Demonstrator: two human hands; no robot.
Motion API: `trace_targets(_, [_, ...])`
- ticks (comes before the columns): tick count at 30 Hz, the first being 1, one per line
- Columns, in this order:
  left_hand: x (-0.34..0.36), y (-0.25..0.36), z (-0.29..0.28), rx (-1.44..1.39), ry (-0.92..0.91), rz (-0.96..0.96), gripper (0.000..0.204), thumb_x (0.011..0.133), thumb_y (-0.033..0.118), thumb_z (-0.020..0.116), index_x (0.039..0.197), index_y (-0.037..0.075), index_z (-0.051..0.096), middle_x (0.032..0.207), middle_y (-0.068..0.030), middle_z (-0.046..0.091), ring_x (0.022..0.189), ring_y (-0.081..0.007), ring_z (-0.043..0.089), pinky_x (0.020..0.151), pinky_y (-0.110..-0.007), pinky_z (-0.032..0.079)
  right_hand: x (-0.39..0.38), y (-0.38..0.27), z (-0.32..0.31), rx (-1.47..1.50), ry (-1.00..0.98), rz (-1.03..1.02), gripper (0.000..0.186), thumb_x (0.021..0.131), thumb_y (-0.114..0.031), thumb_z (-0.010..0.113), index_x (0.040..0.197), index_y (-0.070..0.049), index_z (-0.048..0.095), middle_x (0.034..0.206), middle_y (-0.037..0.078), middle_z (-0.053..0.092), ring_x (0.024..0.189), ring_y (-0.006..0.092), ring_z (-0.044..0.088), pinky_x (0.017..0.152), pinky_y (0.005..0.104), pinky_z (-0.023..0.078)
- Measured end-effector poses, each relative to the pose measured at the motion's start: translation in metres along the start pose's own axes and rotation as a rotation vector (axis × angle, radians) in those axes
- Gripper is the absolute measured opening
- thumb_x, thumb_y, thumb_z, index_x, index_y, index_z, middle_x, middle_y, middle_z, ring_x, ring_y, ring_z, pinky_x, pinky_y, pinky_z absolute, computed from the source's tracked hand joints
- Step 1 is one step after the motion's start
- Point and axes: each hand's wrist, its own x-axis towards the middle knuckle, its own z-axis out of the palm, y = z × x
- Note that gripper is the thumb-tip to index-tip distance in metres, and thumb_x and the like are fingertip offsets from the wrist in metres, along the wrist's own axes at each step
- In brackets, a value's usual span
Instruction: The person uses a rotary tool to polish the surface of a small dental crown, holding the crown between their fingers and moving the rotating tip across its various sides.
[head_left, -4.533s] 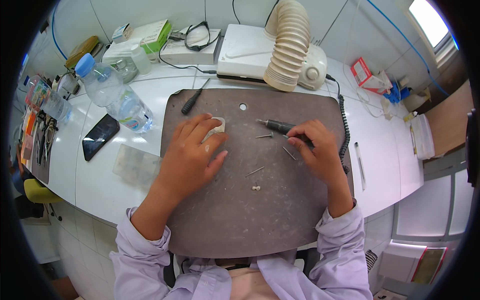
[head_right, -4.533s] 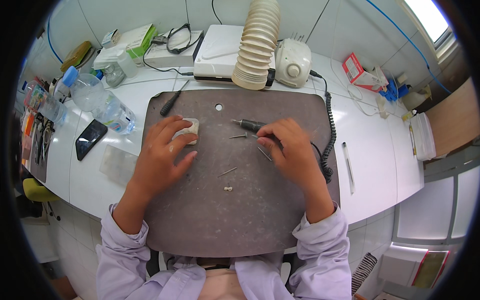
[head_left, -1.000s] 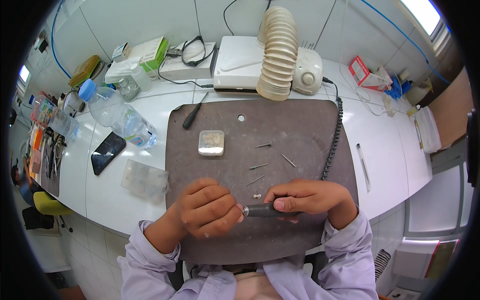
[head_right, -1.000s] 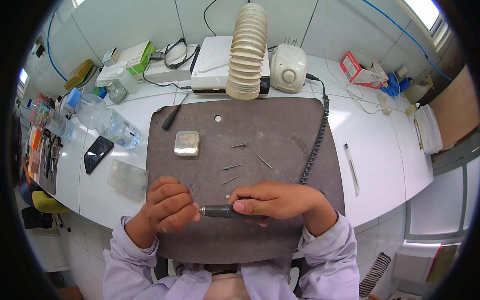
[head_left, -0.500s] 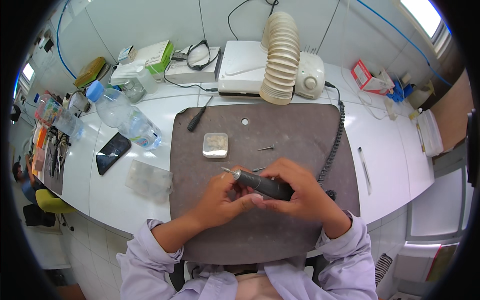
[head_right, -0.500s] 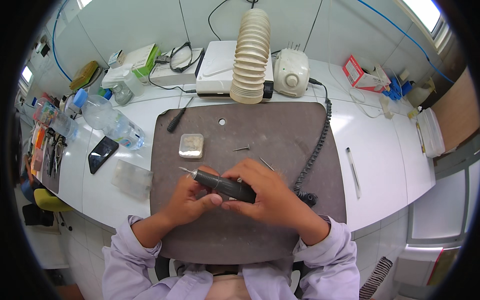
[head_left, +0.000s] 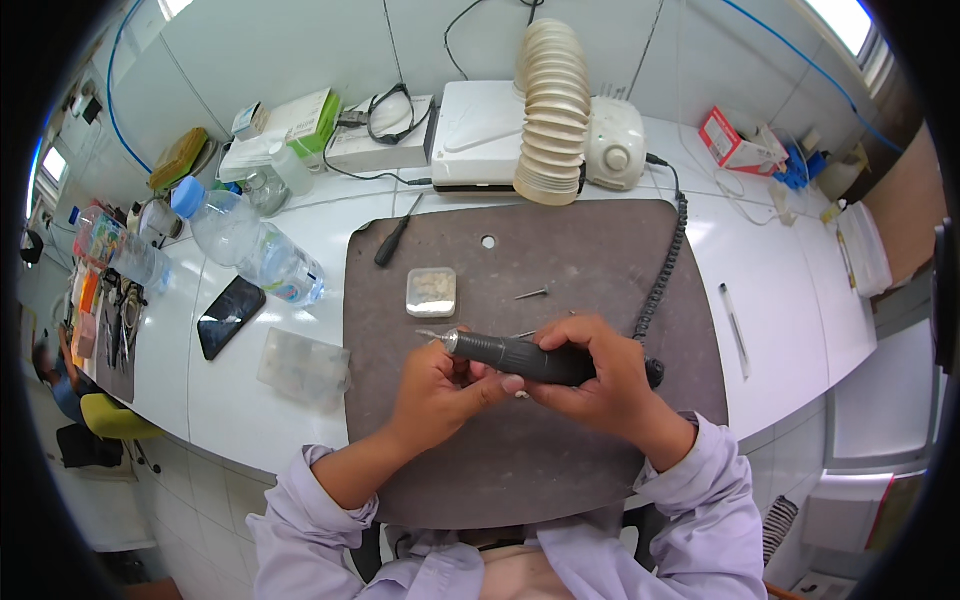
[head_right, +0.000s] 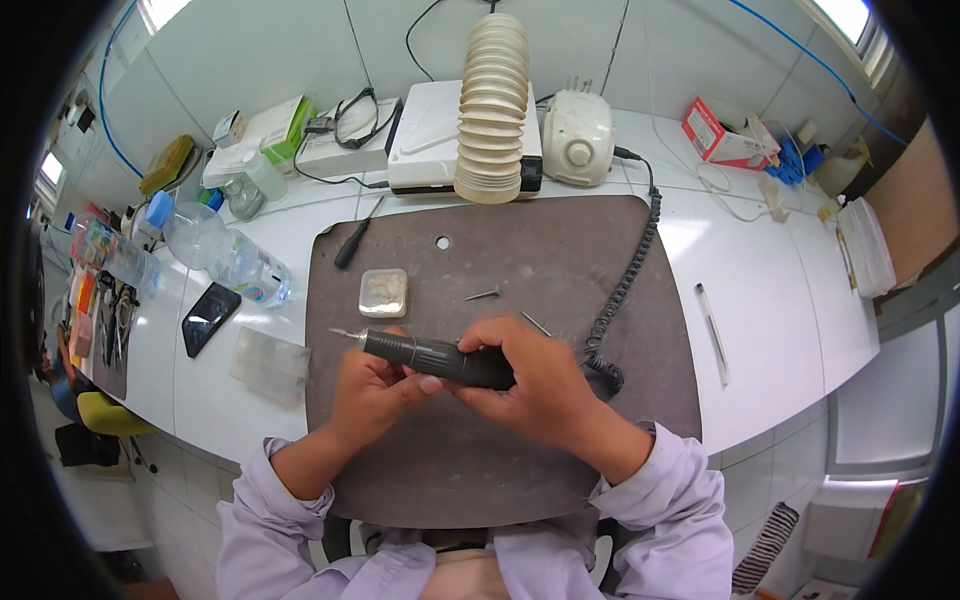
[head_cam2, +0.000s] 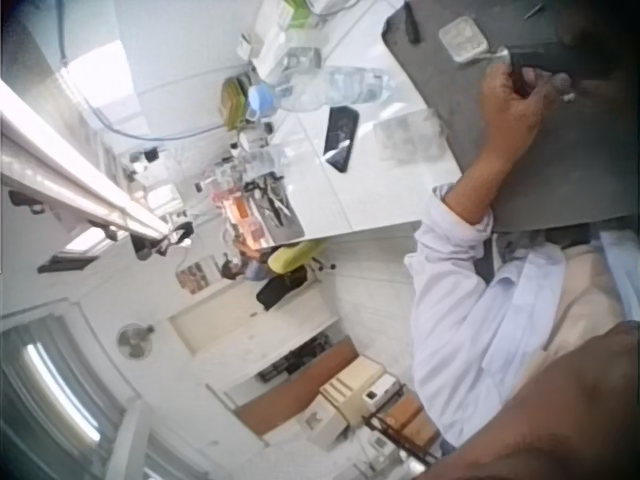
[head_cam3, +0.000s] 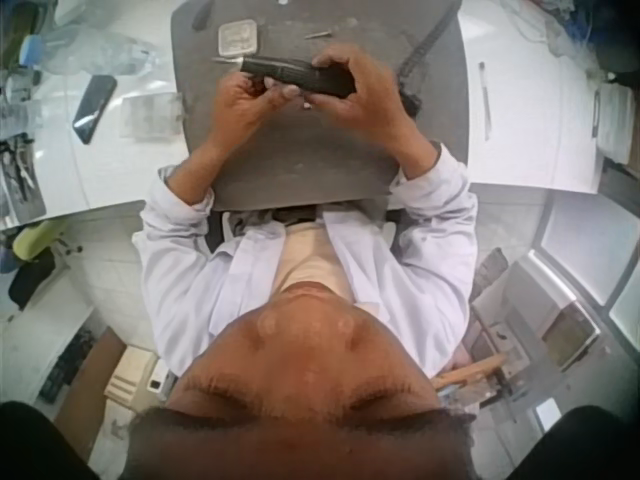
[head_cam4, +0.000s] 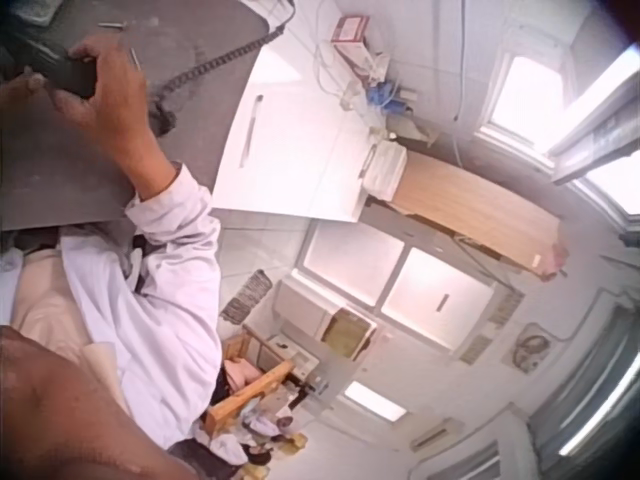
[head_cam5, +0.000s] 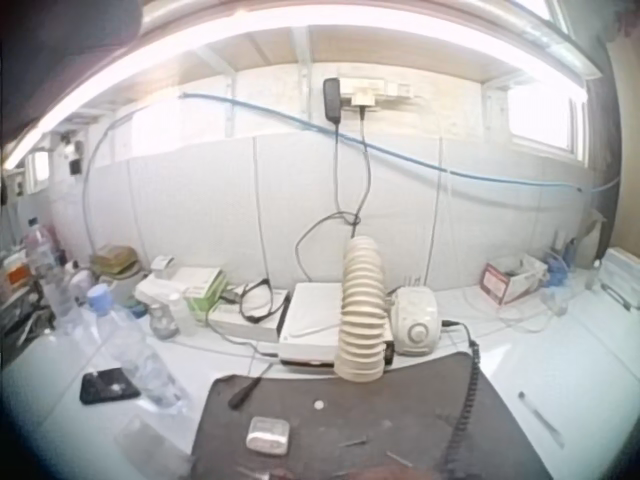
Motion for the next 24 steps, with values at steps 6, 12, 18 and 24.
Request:
trace_targets(6, [-0.002, 0.013, 0.004, 0.148, 0.014, 0.083, 0.028, 0.090, 0.023, 0.081, 0.098, 0.003, 0.063, 0.077, -0.0019, 0.066, 0.071, -0.0058, 0.060, 0.059, -0.025, 0.045, 0.007, 0.001, 0.006, -0.123, -0.123, -0.198, 0.047, 0.074, -0.023, 0.086, 0.113, -0.010, 0.062, 0.098, 0.009, 0.069, 0.086, 0.0297, 0.070, 0.070, 0.0398, 0.055])
trace_targets(12, [-0.004, 0.017, 0.006, 0.343, -0.079, 0.177, 0.034, 0.087, 0.021, 0.084, 0.106, 0.002, 0.064, 0.085, -0.0086, 0.071, 0.073, -0.0118, 0.066, 0.062, -0.028, 0.049, -0.002, 0.005, 0.007, -0.309, -0.177, -0.061, 0.034, 0.075, -0.022, 0.081, 0.102, -0.012, 0.063, 0.081, 0.007, 0.066, 0.073, 0.0303, 0.068, 0.061, 0.0422, 0.052])
trace_targets(18, [-0.006, 0.017, 0.008, 0.369, -0.202, 0.395, 0.038, 0.083, 0.016, 0.087, 0.109, 0.001, 0.065, 0.086, -0.0122, 0.070, 0.072, -0.0228, 0.070, 0.065, -0.032, 0.054, 0.004, -0.006, -0.013, -0.173, -0.486, 0.016, 0.028, 0.075, -0.025, 0.078, 0.095, -0.011, 0.064, 0.072, 0.011, 0.065, 0.067, 0.0359, 0.066, 0.059, 0.0459, 0.050])
trace_targets(24, [-0.008, 0.017, 0.009, 0.430, -0.294, 0.549, 0.037, 0.080, 0.017, 0.088, 0.107, 0.002, 0.068, 0.086, -0.0121, 0.069, 0.072, -0.0260, 0.069, 0.064, -0.032, 0.055, 0.011, -0.012, -0.029, 0.078, -0.743, 0.130, 0.024, 0.080, -0.031, 0.079, 0.088, -0.012, 0.067, 0.066, 0.013, 0.063, 0.065, 0.0377, 0.065, 0.058, 0.0462, 0.047])
